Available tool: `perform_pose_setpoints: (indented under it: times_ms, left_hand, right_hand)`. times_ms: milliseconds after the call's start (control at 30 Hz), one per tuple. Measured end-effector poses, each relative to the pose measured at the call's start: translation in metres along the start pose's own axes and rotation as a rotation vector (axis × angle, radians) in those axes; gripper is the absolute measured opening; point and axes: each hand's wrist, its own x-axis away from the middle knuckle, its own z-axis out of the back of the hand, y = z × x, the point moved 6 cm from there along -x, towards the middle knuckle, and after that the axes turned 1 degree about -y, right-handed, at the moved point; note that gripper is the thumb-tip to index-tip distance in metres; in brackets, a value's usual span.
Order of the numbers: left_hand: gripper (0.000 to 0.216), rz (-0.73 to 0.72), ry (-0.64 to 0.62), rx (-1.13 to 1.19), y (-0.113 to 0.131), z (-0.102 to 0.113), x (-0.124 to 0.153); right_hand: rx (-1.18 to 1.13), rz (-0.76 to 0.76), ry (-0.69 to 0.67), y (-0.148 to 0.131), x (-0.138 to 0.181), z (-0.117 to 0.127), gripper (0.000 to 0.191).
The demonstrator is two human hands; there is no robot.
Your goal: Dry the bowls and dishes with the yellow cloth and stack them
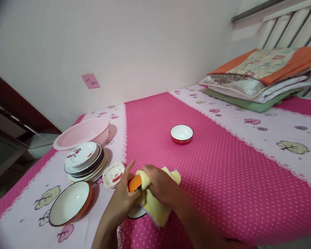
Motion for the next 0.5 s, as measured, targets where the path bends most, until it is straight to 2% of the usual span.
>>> perform_pose_setpoints:
  times_ms: [200,367,500]
  left_hand:
    - [0.102,0.011,-0.003,0.022,0.005,0.002,-0.001]
    - [0.099,0.032,0.022,-0.039,0.001,0.005,-0.001]
    - [0.100,0.010,0.021,-0.071,0.001,0.005,0.001]
  right_hand:
    - [-0.071,-0.011,-0.024,0.010,-0.001,0.003,0.026]
    - [0.059,0.028,-0.009,-0.012,0.013,0.009,0.063]
    - [0.165,0.023,-0.002,-0.022,0.015,0.001,0.053]
